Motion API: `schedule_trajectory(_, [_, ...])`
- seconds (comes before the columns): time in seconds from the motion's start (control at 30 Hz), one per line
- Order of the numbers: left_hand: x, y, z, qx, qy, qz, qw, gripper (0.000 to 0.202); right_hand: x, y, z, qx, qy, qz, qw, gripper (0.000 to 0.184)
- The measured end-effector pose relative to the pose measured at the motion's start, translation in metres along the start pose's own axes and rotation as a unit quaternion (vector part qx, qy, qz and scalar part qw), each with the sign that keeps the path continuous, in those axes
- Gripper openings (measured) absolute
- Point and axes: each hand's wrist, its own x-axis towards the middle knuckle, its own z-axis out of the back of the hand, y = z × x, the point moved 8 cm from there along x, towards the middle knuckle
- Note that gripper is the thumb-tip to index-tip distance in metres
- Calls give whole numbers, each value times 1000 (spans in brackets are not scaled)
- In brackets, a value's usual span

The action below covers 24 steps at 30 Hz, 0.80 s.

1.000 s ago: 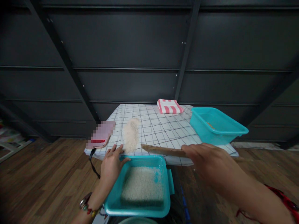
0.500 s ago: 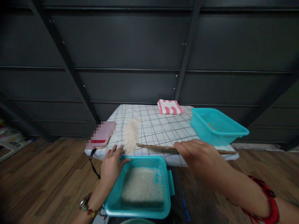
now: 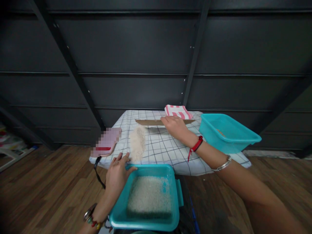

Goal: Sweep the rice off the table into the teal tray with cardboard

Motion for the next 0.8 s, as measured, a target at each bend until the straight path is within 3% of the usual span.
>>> schedule_trajectory(0.13, [0, 1, -1, -3, -3, 1, 1000, 52, 24, -9, -29, 27, 75, -41, 996, 35])
schedule_trajectory(0.23, [1, 1, -1, -3, -9, 1, 1000, 51, 26, -12, -38, 38, 92, -47, 994, 34])
schedule_trajectory(0.43, [1, 1, -1, -13, 4, 7, 1000, 53, 11, -21, -31, 60, 89, -30, 994, 35])
schedule_trajectory(0.57, [1, 0, 0, -9, 3, 11, 1000, 54, 18, -23, -26, 56, 64, -41, 996, 34])
schedule_trajectory(0.8, [1, 1, 0, -6, -13, 0, 1000, 53, 17, -14, -33, 56, 99, -23, 993, 34])
